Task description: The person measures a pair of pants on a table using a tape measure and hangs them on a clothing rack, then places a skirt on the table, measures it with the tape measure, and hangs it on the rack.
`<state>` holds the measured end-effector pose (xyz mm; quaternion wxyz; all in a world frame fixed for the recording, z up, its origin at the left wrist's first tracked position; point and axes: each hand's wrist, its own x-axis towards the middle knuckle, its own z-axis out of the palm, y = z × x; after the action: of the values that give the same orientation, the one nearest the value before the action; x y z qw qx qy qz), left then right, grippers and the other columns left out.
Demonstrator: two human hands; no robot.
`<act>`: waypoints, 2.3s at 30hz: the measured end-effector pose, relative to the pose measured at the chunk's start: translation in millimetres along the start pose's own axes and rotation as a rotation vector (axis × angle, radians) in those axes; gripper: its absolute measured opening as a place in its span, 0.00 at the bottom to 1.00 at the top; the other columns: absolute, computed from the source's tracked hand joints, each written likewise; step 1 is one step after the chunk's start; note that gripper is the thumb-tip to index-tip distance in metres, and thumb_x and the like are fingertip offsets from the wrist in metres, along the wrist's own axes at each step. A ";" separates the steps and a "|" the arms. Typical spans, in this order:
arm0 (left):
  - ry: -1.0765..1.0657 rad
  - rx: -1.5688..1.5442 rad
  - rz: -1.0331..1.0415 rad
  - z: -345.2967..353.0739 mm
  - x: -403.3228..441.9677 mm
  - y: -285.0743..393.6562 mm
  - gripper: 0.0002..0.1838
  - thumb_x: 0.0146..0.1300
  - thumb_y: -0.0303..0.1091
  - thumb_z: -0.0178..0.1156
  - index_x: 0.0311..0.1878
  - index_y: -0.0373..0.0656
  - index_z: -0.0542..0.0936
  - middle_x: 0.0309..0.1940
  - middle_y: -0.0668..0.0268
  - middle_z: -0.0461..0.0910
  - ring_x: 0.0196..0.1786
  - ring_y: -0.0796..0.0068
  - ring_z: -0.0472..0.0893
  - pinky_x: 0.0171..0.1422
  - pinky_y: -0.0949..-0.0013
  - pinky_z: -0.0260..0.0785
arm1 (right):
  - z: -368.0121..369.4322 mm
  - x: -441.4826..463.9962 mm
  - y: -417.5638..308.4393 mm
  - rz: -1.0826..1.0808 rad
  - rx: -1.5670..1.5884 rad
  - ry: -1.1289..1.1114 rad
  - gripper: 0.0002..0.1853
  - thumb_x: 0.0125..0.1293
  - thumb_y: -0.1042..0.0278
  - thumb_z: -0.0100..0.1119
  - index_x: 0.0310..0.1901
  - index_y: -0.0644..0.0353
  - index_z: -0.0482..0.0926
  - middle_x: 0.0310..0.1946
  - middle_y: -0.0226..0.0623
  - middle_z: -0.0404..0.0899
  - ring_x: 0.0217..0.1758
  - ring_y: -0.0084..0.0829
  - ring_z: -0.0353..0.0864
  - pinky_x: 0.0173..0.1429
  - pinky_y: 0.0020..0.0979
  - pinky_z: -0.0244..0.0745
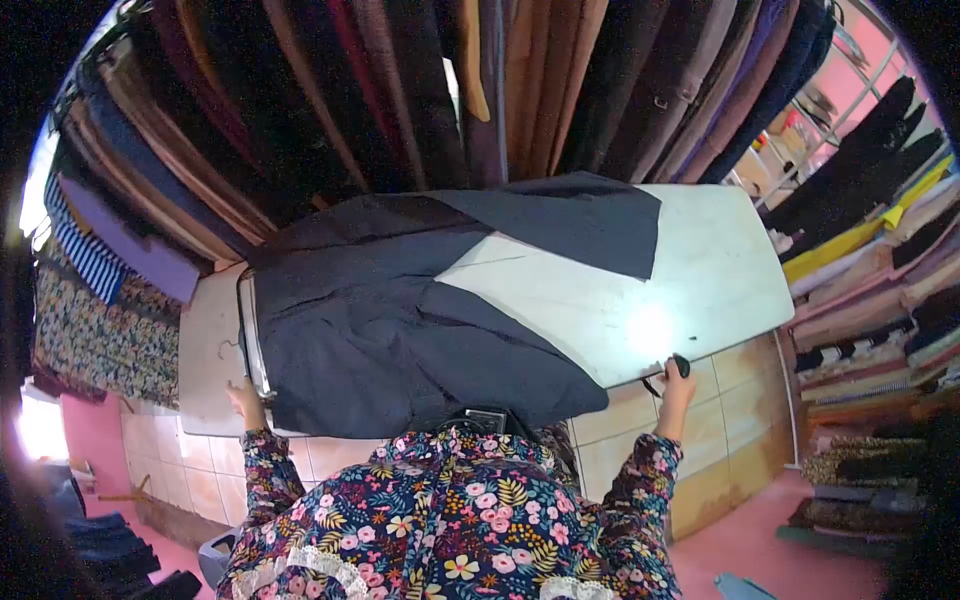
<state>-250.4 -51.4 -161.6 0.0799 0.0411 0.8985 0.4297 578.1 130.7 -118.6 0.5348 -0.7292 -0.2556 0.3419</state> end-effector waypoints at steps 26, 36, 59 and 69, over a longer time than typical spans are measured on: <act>-0.412 0.709 1.185 168.9 -246.4 155.2 0.31 0.65 0.52 0.49 0.71 0.61 0.59 0.74 0.57 0.47 0.76 0.56 0.47 0.67 0.27 0.41 | 36.2 -95.8 -117.1 -0.769 -0.521 -0.043 0.19 0.53 0.75 0.67 0.49 0.57 0.79 0.32 0.44 0.82 0.32 0.39 0.81 0.38 0.33 0.75; -0.467 0.526 1.207 140.6 -231.7 135.1 0.34 0.60 0.45 0.59 0.69 0.53 0.63 0.72 0.56 0.53 0.74 0.52 0.51 0.71 0.33 0.41 | -31.8 -29.6 -64.7 -0.051 -0.434 -0.028 0.14 0.53 0.72 0.65 0.40 0.70 0.80 0.29 0.36 0.80 0.23 0.25 0.79 0.24 0.25 0.77; -1.037 0.713 1.197 22.0 -314.0 104.6 0.05 0.45 0.29 0.59 0.26 0.46 0.82 0.25 0.65 0.80 0.42 0.59 0.80 0.58 0.53 0.67 | 18.4 127.4 -64.7 -0.079 -0.440 -0.598 0.17 0.52 0.71 0.66 0.42 0.71 0.80 0.25 0.37 0.80 0.20 0.26 0.79 0.26 0.26 0.74; -0.969 0.395 1.355 174.4 -373.7 268.6 0.12 0.62 0.30 0.54 0.47 0.43 0.80 0.45 0.56 0.81 0.51 0.55 0.78 0.56 0.60 0.70 | 23.0 120.5 -34.0 -0.268 -0.746 -0.445 0.20 0.47 0.66 0.70 0.44 0.61 0.82 0.49 0.48 0.75 0.52 0.46 0.76 0.57 0.38 0.72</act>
<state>149.8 197.4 -19.7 0.1725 0.7615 0.6052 0.1552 636.6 243.6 -117.7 0.2072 -0.7414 -0.5621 0.3024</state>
